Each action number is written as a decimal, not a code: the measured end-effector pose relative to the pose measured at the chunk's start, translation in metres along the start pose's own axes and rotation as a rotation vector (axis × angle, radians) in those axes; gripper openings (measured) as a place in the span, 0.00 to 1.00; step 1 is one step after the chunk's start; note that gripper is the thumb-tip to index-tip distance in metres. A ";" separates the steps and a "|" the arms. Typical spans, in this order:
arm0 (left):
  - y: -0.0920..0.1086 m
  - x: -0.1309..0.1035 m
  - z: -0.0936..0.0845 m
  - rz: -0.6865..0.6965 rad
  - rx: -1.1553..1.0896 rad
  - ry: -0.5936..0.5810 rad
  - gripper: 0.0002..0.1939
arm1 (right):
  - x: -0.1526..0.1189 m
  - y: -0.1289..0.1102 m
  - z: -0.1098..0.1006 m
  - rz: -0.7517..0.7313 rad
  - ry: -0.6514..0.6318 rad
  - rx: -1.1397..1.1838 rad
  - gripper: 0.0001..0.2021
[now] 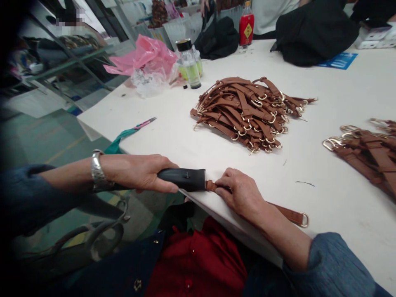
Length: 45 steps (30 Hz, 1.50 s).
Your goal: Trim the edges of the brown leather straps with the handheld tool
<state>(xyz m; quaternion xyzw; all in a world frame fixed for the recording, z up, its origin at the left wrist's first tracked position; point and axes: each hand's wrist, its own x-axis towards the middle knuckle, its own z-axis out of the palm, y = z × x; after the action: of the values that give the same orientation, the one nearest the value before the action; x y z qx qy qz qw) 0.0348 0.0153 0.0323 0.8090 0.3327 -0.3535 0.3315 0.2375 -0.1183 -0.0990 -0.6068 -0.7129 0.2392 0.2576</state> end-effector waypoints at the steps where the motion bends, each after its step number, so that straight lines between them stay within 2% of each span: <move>1: -0.002 0.000 0.001 0.004 0.003 0.003 0.25 | 0.000 0.000 0.000 -0.001 0.001 0.005 0.08; 7: -0.013 -0.001 0.005 0.006 0.074 0.058 0.24 | 0.001 0.001 0.001 -0.008 0.008 0.031 0.08; 20: -0.011 -0.005 0.014 0.051 0.083 0.170 0.23 | 0.001 0.000 0.001 -0.006 0.010 0.040 0.08; 24: -0.004 0.002 0.009 0.074 0.096 0.132 0.23 | 0.002 0.001 0.001 0.006 0.010 0.054 0.08; 29: -0.004 0.002 0.007 0.030 0.013 0.069 0.26 | 0.003 0.003 0.001 0.018 0.007 0.064 0.08; 35: -0.011 -0.005 0.018 0.005 -0.054 0.087 0.24 | 0.003 0.004 0.002 -0.028 -0.005 0.052 0.10; 41: -0.006 0.003 0.018 0.009 -0.048 0.142 0.28 | 0.004 0.005 0.002 0.033 0.034 0.104 0.10; 45: -0.014 0.003 0.023 0.018 -0.136 0.142 0.28 | 0.003 0.004 0.001 0.024 0.036 0.085 0.11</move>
<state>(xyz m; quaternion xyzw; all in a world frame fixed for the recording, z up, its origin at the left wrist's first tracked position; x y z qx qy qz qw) 0.0174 0.0062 0.0129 0.8105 0.3714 -0.2691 0.3644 0.2399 -0.1142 -0.1018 -0.6079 -0.6900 0.2614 0.2933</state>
